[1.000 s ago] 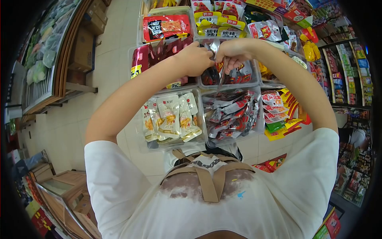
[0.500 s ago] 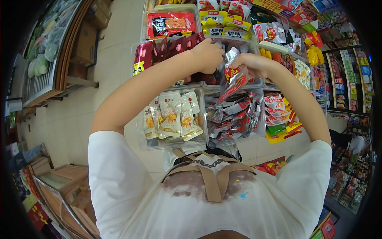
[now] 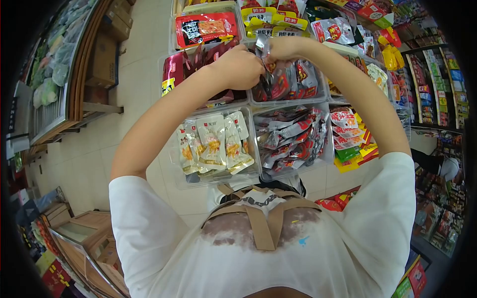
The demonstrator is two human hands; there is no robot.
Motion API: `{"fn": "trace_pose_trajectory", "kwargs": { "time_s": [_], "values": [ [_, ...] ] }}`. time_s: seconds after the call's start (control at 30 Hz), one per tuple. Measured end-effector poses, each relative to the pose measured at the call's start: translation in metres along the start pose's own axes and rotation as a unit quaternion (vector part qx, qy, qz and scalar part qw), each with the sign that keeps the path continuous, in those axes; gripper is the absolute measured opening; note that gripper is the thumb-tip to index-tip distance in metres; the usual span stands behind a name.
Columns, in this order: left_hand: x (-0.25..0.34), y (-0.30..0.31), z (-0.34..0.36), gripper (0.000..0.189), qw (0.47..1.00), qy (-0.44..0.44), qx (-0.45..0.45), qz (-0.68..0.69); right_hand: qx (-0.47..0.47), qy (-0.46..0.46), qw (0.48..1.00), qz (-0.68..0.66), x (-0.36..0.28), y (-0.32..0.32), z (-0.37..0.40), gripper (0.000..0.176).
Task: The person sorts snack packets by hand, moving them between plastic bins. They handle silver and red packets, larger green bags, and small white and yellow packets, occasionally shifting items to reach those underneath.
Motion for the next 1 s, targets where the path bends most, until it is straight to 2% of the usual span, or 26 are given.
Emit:
{"fn": "trace_pose_trajectory", "kwargs": {
  "time_s": [0.07, 0.1, 0.13, 0.2, 0.23, 0.33, 0.5, 0.67, 0.83, 1.0],
  "values": [
    [-0.001, -0.002, 0.001, 0.021, 1.000, 0.005, 0.028, 0.010, 0.008, 0.048, 0.993, 0.110, 0.004, 0.003, 0.009, 0.021],
    [0.002, 0.000, 0.003, 0.023, 0.999, -0.005, 0.049, 0.007, 0.024, 0.067, 0.996, 0.057, 0.006, 0.000, 0.008, 0.024],
    [0.003, 0.001, 0.005, 0.025, 0.998, -0.014, 0.068, 0.004, 0.021, 0.070, 0.996, 0.060, 0.007, -0.005, 0.006, 0.024],
    [0.007, 0.005, 0.005, 0.024, 0.998, -0.010, 0.057, -0.009, 0.212, 0.143, 0.953, 0.161, 0.007, -0.011, 0.009, 0.031],
    [0.009, 0.005, 0.005, 0.023, 0.999, -0.012, 0.047, -0.022, 0.332, 0.258, 0.885, 0.199, 0.013, -0.016, 0.007, 0.045],
    [0.006, 0.000, 0.000, 0.022, 0.998, -0.023, 0.058, -0.009, 0.378, 0.213, 0.893, 0.121, 0.024, -0.034, 0.004, 0.044],
    [0.008, 0.002, 0.000, 0.019, 1.000, -0.006, 0.001, -0.024, 0.345, 0.211, 0.907, 0.113, 0.028, -0.054, 0.022, 0.028],
    [0.006, -0.001, 0.000, 0.018, 0.999, 0.008, -0.027, -0.031, 0.336, 0.193, 0.915, 0.109, 0.025, -0.043, -0.005, 0.027],
    [0.008, -0.003, 0.001, 0.016, 0.998, -0.008, 0.033, -0.047, 0.378, 0.167, 0.906, 0.096, 0.033, -0.053, 0.008, 0.027],
    [0.005, -0.005, -0.001, 0.014, 0.997, -0.015, 0.021, -0.070, 0.378, 0.159, 0.907, 0.092, 0.031, -0.055, 0.009, 0.028]
  ]
}}
Point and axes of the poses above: each hand's wrist, its own z-axis away from the middle knuckle, its own y-axis out of the back of the hand, x = y × z, the point moved 2 cm from there along -z, towards the middle knuckle, and after that the axes turned 9 degrees about x, right-handed, at the moved point
